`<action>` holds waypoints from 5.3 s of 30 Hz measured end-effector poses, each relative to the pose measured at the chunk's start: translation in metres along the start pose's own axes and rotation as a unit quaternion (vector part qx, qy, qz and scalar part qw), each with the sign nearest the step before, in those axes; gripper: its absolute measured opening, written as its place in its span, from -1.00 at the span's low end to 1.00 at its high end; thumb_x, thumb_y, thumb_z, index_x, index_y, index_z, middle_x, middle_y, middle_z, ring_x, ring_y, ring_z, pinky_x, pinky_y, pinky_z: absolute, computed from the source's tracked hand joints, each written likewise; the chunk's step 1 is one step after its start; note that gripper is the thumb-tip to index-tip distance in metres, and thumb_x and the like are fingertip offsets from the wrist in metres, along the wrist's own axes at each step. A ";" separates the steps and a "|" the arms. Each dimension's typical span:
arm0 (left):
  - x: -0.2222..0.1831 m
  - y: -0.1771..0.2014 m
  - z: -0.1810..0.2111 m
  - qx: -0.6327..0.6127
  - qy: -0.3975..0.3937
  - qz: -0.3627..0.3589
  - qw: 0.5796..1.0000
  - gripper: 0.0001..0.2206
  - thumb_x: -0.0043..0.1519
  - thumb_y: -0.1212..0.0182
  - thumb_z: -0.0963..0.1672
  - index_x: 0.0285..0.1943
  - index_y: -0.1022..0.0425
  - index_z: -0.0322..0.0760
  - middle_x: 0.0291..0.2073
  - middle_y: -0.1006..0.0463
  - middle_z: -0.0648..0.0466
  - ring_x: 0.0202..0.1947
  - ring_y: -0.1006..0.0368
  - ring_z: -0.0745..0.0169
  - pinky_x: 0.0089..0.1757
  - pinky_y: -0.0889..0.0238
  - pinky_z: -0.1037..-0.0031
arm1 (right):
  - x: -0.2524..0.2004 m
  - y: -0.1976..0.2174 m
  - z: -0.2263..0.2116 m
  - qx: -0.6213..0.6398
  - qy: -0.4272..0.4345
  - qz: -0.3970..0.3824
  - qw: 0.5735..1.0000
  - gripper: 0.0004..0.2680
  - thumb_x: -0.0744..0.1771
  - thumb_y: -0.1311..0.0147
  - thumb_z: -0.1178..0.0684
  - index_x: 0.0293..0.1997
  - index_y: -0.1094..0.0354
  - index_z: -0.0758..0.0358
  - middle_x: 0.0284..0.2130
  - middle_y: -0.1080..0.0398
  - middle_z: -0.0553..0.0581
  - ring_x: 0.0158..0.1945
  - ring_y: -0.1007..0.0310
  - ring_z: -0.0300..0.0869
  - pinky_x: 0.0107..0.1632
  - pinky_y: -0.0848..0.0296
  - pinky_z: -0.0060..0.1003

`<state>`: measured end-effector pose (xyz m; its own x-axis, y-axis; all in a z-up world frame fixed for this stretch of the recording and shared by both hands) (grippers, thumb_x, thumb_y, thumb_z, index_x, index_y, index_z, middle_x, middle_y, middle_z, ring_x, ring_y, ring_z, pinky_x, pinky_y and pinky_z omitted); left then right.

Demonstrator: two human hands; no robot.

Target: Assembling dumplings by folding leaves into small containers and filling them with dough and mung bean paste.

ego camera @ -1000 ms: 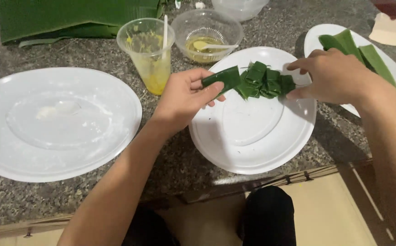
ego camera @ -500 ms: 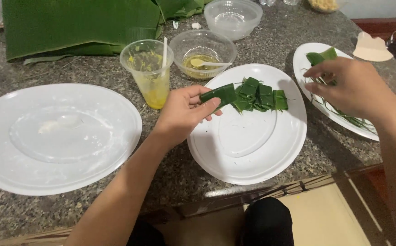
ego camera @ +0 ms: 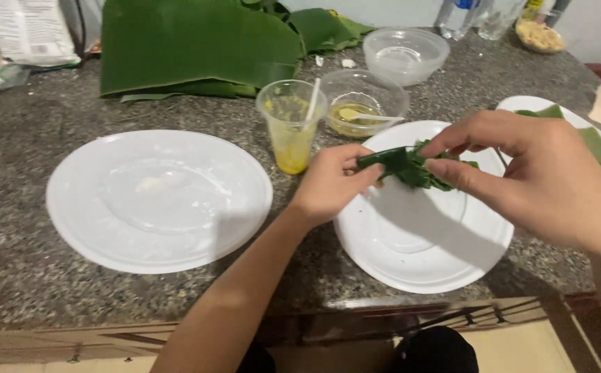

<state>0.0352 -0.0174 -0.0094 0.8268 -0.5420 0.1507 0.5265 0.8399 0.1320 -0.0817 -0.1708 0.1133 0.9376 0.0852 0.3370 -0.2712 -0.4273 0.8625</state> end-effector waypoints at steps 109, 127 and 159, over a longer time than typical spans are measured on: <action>-0.016 -0.006 0.020 -0.276 -0.129 0.004 0.952 -0.67 0.22 -0.24 -0.21 0.10 -0.39 -0.64 -0.42 -0.62 -0.28 -0.48 -0.50 0.26 -0.44 -0.33 0.57 | -0.008 -0.089 0.038 -0.019 0.025 0.255 0.967 -0.95 0.32 -0.20 0.03 -0.25 -0.55 0.09 -0.58 -0.47 0.00 -0.59 -0.43 -0.22 -0.51 -0.35 -0.44; -0.011 -0.015 0.010 -0.276 -0.131 -0.118 0.945 -0.68 0.21 -0.29 -0.19 0.04 -0.49 -0.67 -0.47 -0.59 -0.25 -0.55 -0.51 0.23 -0.54 -0.34 0.59 | -0.018 -0.118 0.075 0.702 -0.163 -0.172 0.672 -0.83 0.40 0.17 0.10 -0.37 -0.20 0.27 -0.60 0.02 -0.06 -0.63 0.01 -0.38 -0.62 0.05 -0.51; -0.018 -0.006 0.021 -0.131 -0.121 0.001 0.984 -0.78 0.25 -0.19 -0.19 0.04 -0.46 -0.47 -0.42 -0.65 -0.19 -0.64 -0.40 0.41 -0.46 -0.32 0.59 | -0.008 -0.102 0.067 0.424 -0.125 0.125 0.888 -0.92 0.29 -0.25 0.18 -0.33 -0.49 0.40 -0.67 -0.29 0.06 -0.60 -0.16 -0.32 -0.52 -0.14 -0.48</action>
<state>0.0132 -0.0130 0.0073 0.7732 -0.5055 0.3830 0.5847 0.8021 -0.1216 -0.0465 -0.1881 -0.0025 0.9192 -0.2643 0.2920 -0.3153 -0.9381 0.1433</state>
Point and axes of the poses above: each hand's wrist, its own x-axis towards the middle knuckle, its own y-axis out of the back of the hand, z = x × y, the point moved 3 cm from there along x, towards the middle knuckle
